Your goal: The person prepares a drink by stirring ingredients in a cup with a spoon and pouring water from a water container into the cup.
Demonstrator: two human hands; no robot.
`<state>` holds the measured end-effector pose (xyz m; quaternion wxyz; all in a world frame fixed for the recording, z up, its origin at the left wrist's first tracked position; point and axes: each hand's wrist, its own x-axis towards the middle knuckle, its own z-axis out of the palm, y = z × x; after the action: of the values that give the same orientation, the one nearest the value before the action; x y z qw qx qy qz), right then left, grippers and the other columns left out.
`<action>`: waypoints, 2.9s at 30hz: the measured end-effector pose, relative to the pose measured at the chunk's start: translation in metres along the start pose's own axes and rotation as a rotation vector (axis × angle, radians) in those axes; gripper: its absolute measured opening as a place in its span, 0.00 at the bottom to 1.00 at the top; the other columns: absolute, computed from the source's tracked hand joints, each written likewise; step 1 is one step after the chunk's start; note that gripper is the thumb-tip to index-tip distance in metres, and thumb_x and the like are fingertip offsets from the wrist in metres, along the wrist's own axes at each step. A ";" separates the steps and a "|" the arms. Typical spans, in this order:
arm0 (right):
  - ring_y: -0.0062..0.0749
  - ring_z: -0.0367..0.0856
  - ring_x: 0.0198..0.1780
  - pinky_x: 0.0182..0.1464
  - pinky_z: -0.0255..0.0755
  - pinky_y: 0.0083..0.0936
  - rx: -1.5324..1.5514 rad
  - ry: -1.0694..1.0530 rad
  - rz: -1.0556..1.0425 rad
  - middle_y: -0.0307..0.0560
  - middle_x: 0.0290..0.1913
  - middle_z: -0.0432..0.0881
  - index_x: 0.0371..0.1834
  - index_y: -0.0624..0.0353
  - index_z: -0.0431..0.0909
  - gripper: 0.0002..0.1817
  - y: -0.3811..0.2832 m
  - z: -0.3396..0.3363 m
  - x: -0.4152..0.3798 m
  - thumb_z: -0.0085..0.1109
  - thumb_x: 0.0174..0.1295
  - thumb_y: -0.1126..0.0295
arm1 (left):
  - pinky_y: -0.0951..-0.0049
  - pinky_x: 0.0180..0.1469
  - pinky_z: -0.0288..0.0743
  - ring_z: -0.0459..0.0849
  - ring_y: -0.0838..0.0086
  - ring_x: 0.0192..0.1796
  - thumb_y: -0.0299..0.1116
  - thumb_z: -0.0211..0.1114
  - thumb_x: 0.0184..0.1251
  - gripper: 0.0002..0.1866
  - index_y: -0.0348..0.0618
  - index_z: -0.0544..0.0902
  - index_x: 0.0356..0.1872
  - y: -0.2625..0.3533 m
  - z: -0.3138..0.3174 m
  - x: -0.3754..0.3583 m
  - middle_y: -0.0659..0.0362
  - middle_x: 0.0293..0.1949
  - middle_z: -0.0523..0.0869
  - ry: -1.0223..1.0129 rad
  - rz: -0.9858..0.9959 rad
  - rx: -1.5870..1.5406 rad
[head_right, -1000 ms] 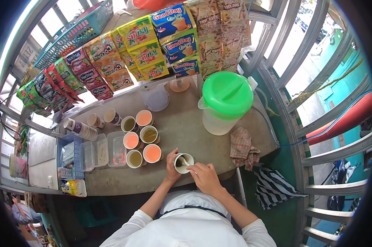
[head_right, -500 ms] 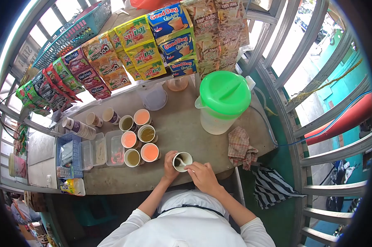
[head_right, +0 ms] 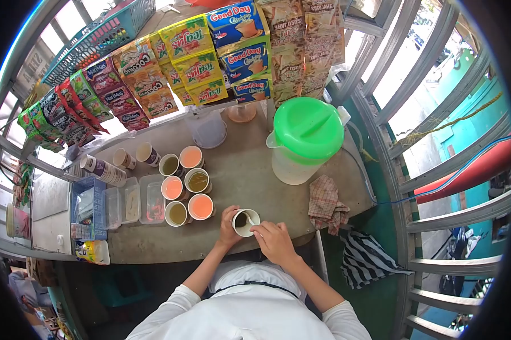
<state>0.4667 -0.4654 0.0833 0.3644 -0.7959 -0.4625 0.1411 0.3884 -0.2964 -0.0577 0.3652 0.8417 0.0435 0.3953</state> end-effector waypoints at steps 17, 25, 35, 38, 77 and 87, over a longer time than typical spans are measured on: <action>0.35 0.77 0.40 0.45 0.58 0.34 0.019 0.021 0.015 0.41 0.37 0.80 0.40 0.53 0.80 0.09 0.002 0.002 0.000 0.48 0.70 0.67 | 0.55 0.57 0.73 0.80 0.50 0.53 0.25 0.79 0.39 0.37 0.42 0.70 0.54 -0.003 0.001 0.000 0.47 0.50 0.81 -0.031 0.005 0.013; 0.35 0.77 0.41 0.46 0.58 0.33 0.027 0.033 0.071 0.41 0.37 0.80 0.40 0.54 0.80 0.10 -0.002 0.002 -0.001 0.47 0.70 0.67 | 0.55 0.56 0.72 0.80 0.51 0.53 0.25 0.78 0.37 0.36 0.42 0.72 0.53 -0.001 0.001 0.002 0.49 0.49 0.81 -0.046 -0.027 0.035; 0.36 0.77 0.40 0.46 0.58 0.34 0.028 0.026 0.055 0.42 0.35 0.80 0.38 0.54 0.80 0.09 0.000 0.006 0.001 0.48 0.69 0.67 | 0.56 0.58 0.71 0.80 0.51 0.54 0.29 0.81 0.35 0.38 0.42 0.72 0.54 0.004 -0.004 0.006 0.49 0.53 0.82 -0.045 -0.033 0.034; 0.36 0.77 0.39 0.46 0.57 0.34 0.062 0.025 0.052 0.42 0.34 0.80 0.38 0.54 0.80 0.09 0.000 0.006 0.002 0.48 0.69 0.66 | 0.56 0.58 0.71 0.80 0.51 0.55 0.29 0.81 0.35 0.39 0.42 0.72 0.54 0.003 -0.002 0.006 0.50 0.52 0.83 -0.038 -0.035 -0.008; 0.35 0.77 0.40 0.45 0.58 0.33 0.025 -0.015 0.069 0.40 0.36 0.80 0.37 0.54 0.79 0.09 -0.001 -0.010 0.009 0.48 0.70 0.66 | 0.54 0.56 0.69 0.80 0.51 0.53 0.39 0.85 0.33 0.46 0.43 0.68 0.57 0.001 -0.003 0.003 0.49 0.52 0.81 -0.049 -0.022 0.004; 0.36 0.76 0.39 0.47 0.58 0.33 0.079 -0.017 0.075 0.42 0.35 0.79 0.38 0.55 0.80 0.11 -0.002 -0.010 0.007 0.46 0.71 0.66 | 0.51 0.55 0.71 0.80 0.51 0.51 0.35 0.84 0.34 0.45 0.43 0.67 0.58 -0.006 0.001 -0.001 0.47 0.52 0.79 -0.015 0.059 -0.033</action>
<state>0.4747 -0.4632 0.0929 0.3861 -0.7963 -0.4297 0.1797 0.3896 -0.2927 -0.0633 0.3675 0.8395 0.0092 0.4001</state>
